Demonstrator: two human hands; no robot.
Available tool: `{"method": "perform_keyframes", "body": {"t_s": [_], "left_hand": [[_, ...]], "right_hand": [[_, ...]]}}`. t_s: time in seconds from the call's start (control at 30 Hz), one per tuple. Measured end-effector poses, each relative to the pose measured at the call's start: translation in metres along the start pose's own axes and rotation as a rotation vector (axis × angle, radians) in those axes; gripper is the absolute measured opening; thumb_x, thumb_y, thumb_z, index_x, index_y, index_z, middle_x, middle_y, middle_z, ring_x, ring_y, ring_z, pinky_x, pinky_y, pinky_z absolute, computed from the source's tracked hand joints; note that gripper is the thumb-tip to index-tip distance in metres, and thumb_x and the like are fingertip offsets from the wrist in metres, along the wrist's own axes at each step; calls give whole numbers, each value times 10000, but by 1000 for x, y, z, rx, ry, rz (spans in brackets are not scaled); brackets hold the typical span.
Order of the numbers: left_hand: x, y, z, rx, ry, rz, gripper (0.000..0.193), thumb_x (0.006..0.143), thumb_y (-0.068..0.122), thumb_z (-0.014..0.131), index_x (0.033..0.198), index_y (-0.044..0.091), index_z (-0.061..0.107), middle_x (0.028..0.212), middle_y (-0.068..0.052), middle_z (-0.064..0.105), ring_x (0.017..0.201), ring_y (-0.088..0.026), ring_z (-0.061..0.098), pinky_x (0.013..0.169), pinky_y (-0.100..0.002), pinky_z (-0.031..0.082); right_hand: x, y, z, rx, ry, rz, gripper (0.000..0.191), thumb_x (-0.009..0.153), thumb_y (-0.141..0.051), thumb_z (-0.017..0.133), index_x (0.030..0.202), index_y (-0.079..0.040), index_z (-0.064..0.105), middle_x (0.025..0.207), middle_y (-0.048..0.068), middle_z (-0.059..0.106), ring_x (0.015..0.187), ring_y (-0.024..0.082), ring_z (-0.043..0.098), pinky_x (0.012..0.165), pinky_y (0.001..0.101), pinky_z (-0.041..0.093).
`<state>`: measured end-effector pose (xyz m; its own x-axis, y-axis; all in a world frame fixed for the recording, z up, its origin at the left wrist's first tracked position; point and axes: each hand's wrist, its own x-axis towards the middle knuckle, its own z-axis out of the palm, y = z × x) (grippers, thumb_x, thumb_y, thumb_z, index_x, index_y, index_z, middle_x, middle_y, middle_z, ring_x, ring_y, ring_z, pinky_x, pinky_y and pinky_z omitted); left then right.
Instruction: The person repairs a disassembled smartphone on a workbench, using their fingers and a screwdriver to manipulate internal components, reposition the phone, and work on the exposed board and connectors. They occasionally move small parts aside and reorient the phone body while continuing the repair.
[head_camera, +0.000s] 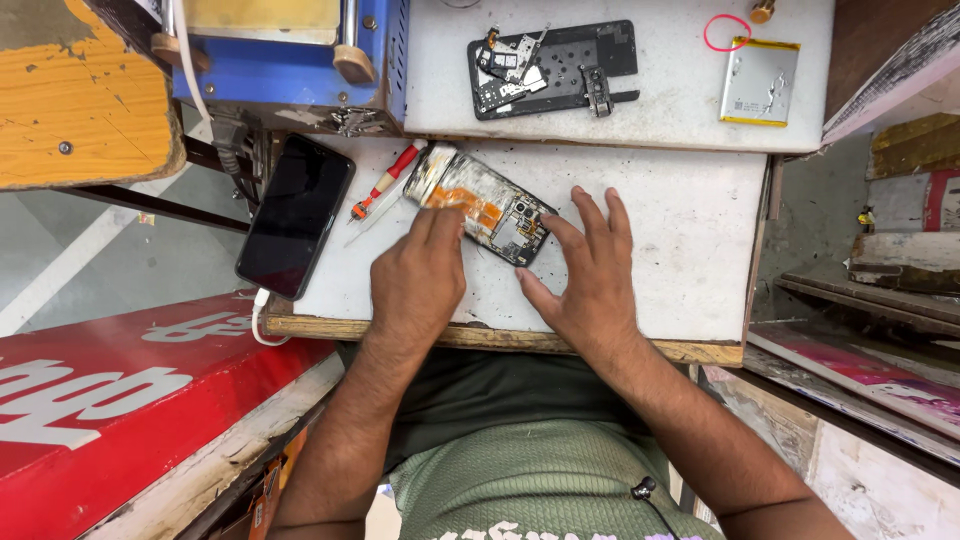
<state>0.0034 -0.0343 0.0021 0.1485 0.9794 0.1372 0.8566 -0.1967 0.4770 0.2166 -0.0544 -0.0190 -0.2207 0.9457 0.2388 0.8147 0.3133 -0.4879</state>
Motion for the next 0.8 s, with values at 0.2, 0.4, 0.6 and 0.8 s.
{"method": "perform_keyframes", "body": {"t_s": [0.2, 0.4, 0.6, 0.8], "left_hand": [[-20, 3, -3, -116, -109, -65, 149, 1045, 132, 622, 1154, 31, 623, 988, -145, 723, 796, -310, 760, 666, -391, 622], [-5, -21, -4, -16, 214, -59, 180, 1014, 95, 610, 1163, 0, 576, 1299, -247, 690, 1017, -394, 725, 797, -461, 614], [-2, -21, -12, -21, -7, -254, 157, 1060, 128, 602, 1196, 50, 598, 1102, -156, 735, 957, -363, 746, 781, -471, 608], [14, -17, -13, -17, 113, 65, 117, 1031, 125, 583, 1120, 50, 589, 1243, -186, 722, 855, -379, 734, 700, -455, 613]], "right_hand": [[-5, 5, 0, 24, 80, 20, 513, 901, -95, 807, 1359, -106, 576, 1262, 111, 595, 1329, 336, 461, 1209, 536, 362], [-5, 2, -2, 41, 12, 50, 302, 925, -112, 761, 1219, -99, 692, 811, -31, 674, 1092, 232, 593, 1179, 602, 303], [-3, -3, -6, 37, 83, 35, 352, 922, -126, 745, 1267, -97, 680, 923, -3, 724, 1289, 287, 569, 1169, 582, 311], [-5, 0, -6, 43, -20, 62, 335, 965, -158, 738, 1290, -115, 671, 863, -40, 742, 1191, 218, 574, 1204, 575, 323]]}}
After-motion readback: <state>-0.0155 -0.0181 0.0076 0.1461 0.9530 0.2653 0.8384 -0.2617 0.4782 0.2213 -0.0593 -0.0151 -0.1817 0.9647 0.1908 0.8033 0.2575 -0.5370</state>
